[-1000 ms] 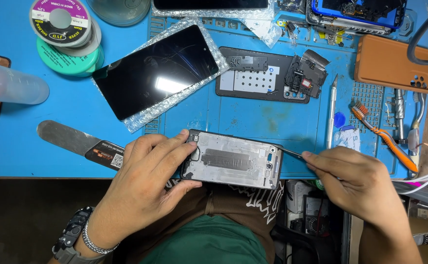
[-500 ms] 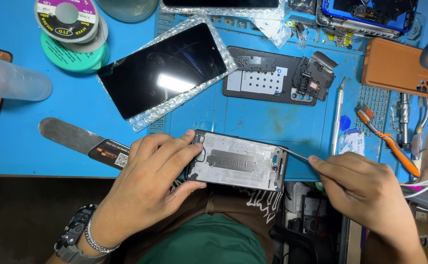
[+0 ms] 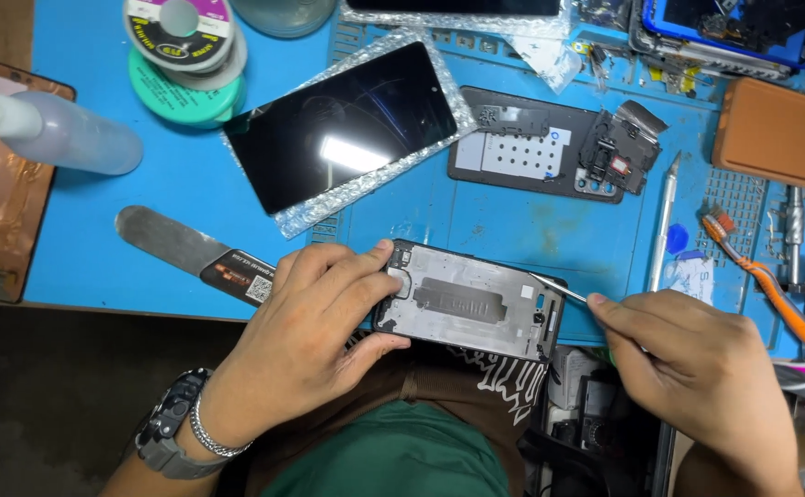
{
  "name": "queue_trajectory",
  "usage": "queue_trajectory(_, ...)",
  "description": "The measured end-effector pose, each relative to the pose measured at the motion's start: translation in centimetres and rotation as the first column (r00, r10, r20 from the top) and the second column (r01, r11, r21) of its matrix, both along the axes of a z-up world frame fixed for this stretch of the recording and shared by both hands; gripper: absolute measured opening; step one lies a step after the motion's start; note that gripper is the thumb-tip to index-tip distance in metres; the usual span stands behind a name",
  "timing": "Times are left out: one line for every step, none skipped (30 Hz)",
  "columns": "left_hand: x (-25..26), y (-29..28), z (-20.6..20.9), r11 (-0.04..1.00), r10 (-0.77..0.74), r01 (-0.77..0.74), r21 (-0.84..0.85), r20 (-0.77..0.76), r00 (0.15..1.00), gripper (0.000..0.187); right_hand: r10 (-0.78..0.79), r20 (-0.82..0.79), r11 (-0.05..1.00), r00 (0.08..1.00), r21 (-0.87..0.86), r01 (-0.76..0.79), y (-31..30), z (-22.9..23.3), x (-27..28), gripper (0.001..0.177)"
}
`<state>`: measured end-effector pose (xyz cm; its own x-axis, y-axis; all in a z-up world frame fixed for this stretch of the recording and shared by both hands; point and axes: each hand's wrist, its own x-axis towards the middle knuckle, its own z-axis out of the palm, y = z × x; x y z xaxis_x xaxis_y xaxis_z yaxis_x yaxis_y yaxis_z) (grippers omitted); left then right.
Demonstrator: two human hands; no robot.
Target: Cleaning the frame of a mobile phone to remove old adhesive and debris using tweezers, a brush, and scissors.
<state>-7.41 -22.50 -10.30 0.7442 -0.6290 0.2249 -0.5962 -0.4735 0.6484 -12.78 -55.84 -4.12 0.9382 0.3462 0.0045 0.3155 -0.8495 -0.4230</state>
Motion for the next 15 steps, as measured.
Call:
queue_trajectory(-0.2, 0.0, -0.2, 1.000, 0.002, -0.002, -0.024, 0.000, 1.000, 0.037, -0.028, -0.003, 1.000, 1.000, 0.005, 0.028, 0.2, 0.1, 0.1, 0.017)
queue_trajectory(-0.4, 0.0, -0.2, 1.000, 0.014, -0.014, -0.023, -0.002, 1.000, 0.037, -0.017, -0.006, 1.000, 1.000, 0.006, 0.017, 0.4, -0.3, 0.1, 0.017)
queue_trajectory(-0.2, 0.0, -0.2, 0.999, 0.000, -0.001, -0.049, -0.031, 1.000, 0.035, 0.028, 0.061, 0.999, 0.998, -0.043, -0.026, 0.7, -0.7, 0.0, 0.017)
queue_trajectory(0.0, 0.0, -0.2, 0.997, -0.015, 0.011, -0.074, -0.059, 0.998, 0.034, 0.076, 0.124, 0.993, 0.989, -0.094, -0.065, 1.0, -1.2, -0.2, 0.017)
queue_trajectory(0.0, -0.1, -0.2, 0.998, -0.013, 0.009, -0.069, -0.060, 0.998, 0.034, 0.077, 0.124, 0.994, 0.989, -0.089, -0.066, 0.7, -1.0, -0.2, 0.017)
queue_trajectory(-0.1, -0.1, -0.2, 0.998, -0.012, 0.009, -0.061, -0.043, 0.999, 0.034, 0.052, 0.100, 0.993, 0.994, -0.109, -0.041, 0.5, -0.9, -0.3, 0.017)
queue_trajectory(-0.2, -0.1, -0.2, 0.999, -0.001, 0.000, -0.055, -0.026, 1.000, 0.034, 0.035, 0.077, 0.991, 0.996, -0.131, -0.025, 0.3, -0.7, -0.1, 0.016)
queue_trajectory(-0.1, 0.0, -0.2, 0.999, 0.010, -0.012, -0.052, -0.026, 1.000, 0.034, 0.046, 0.077, 0.991, 0.996, -0.129, -0.036, 1.0, -1.1, 0.4, 0.016)
queue_trajectory(-0.1, 0.1, -0.3, 0.999, -0.005, 0.004, -0.053, -0.023, 1.000, 0.036, 0.051, 0.082, 0.998, 0.995, -0.049, -0.047, 1.7, -1.4, 0.6, 0.016)
queue_trajectory(-0.1, 0.1, -0.4, 0.998, -0.021, 0.020, -0.054, -0.021, 1.000, 0.037, 0.056, 0.087, 0.998, 0.995, 0.031, -0.059, 2.2, -1.8, 0.9, 0.015)
queue_trajectory(0.0, 0.1, -0.4, 0.998, -0.026, 0.025, -0.051, -0.018, 1.000, 0.037, 0.050, 0.090, 0.998, 0.995, 0.034, -0.054, 2.1, -1.4, 0.8, 0.015)
queue_trajectory(0.1, 0.0, -0.3, 0.999, -0.025, 0.024, -0.047, -0.018, 1.000, 0.037, 0.064, 0.082, 0.997, 0.995, -0.037, -0.062, 2.0, -1.0, 0.8, 0.020)
queue_trajectory(-0.1, 0.1, -0.3, 0.999, -0.014, 0.013, -0.042, -0.025, 1.000, 0.036, 0.088, 0.066, 0.991, 0.994, -0.105, -0.080, 1.9, -0.6, 0.8, 0.024)
queue_trajectory(0.0, 0.2, -0.3, 0.999, -0.009, 0.008, -0.037, -0.028, 1.000, 0.036, 0.092, 0.063, 0.991, 0.994, -0.100, -0.086, 2.1, -0.9, 0.8, 0.024)
queue_trajectory(-0.1, 0.2, -0.2, 0.999, -0.017, 0.016, -0.037, -0.022, 1.000, 0.037, 0.075, 0.058, 0.995, 0.995, -0.064, -0.072, 2.2, -1.1, 1.0, 0.024)
